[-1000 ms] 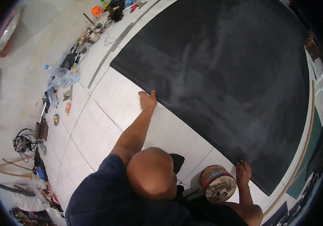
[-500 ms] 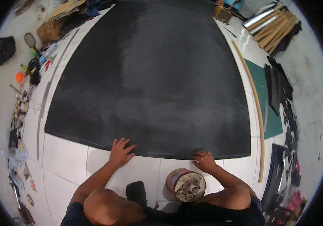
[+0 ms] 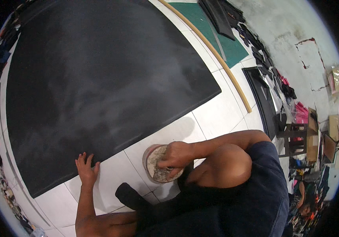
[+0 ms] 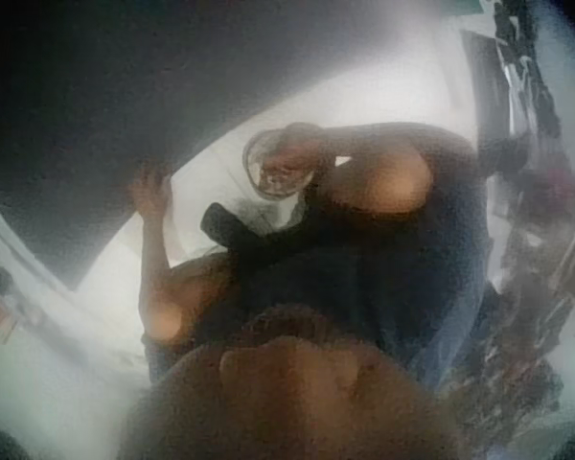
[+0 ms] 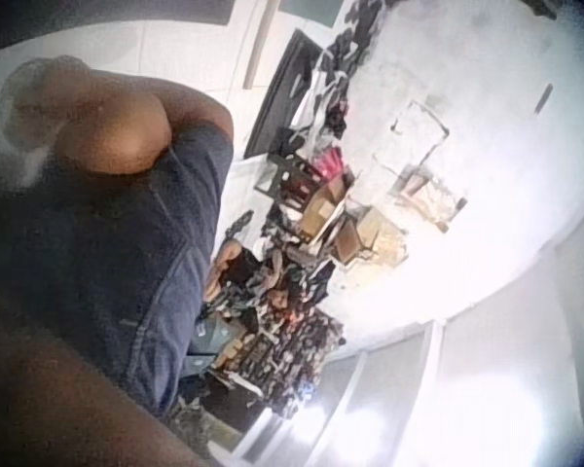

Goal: The person lays a large black fabric sheet on the floor, uses a wooden dowel to straighten it, and then cuts the fabric in half using scissors. The person repeats this process multiple times, cutting the fabric into smaller pieces.

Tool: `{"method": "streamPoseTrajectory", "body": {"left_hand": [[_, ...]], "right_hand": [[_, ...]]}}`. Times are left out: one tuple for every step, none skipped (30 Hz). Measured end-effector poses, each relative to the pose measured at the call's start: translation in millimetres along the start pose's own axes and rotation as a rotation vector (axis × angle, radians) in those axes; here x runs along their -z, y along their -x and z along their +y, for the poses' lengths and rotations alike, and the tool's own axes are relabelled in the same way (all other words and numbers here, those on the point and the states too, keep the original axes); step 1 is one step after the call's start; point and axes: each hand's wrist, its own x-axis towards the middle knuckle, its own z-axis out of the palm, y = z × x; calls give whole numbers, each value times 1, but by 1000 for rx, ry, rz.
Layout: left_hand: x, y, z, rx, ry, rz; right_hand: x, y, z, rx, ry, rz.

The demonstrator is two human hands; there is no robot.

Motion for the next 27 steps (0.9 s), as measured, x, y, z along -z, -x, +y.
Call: {"method": "streamPoseTrajectory", "body": {"left_hand": [[3,-2,1,10,-7,-15],[5,-3,4,23,-12,-28],[6,-5,7,38,-15,-41],[9,-6,6,31,-19,-60],[12,-6,5,26,-22,-79],[14,-8,5,23,-24,-98],[18,-8,2,19,-17,-90],[21,-10,1,17,-11,-83],[22,-10,1,14,-1,-91],[22,-12,4,16,7,-90],[22,-16,9,21,14,-92],[22,-15,8,26,19,-96],[21,-15,6,3,17,-79],[20,-15,4,-19,13,-63],[21,-16,1,-42,10,-48],[20,-20,4,-31,28,-70],[20,-23,8,9,57,-109],[21,-25,11,50,87,-150],[22,-30,14,87,112,-182],[23,-26,13,84,66,-198],[25,-19,12,78,21,-215],[26,-20,11,68,-20,-226],[27,-17,10,121,-44,-305],[28,-22,5,120,-40,-340],[32,-23,3,132,-35,-384],[40,-30,11,137,-6,-447],[48,-40,17,141,23,-509]], "right_hand": [[-3,-1,-1,-39,48,-39],[-5,0,-1,0,7,116],[-6,0,-3,-20,3,175],[-7,-3,0,-28,5,239],[-6,-5,3,-34,5,300],[-3,-6,8,-77,36,355],[1,-14,10,-117,51,420],[7,-20,14,-155,63,483],[13,-23,17,-166,102,539],[23,-25,24,-177,139,594],[29,-28,29,-190,172,649],[33,-32,31,-209,166,699],[43,-34,37,-217,181,743],[49,-37,45,-227,193,787],[52,-42,56,-215,206,809],[53,-45,68,-214,216,822],[53,-49,80,-215,225,834],[54,-52,90,-219,219,840],[57,-55,100,-221,203,833],[60,-60,104,-224,187,829],[61,-65,107,-230,172,825],[63,-70,113,-258,143,777],[62,-73,114,-318,120,754],[62,-78,115,-379,98,731],[63,-81,117,-437,63,700],[63,-79,116,-536,42,700],[61,-77,117,-567,-31,614]]}}
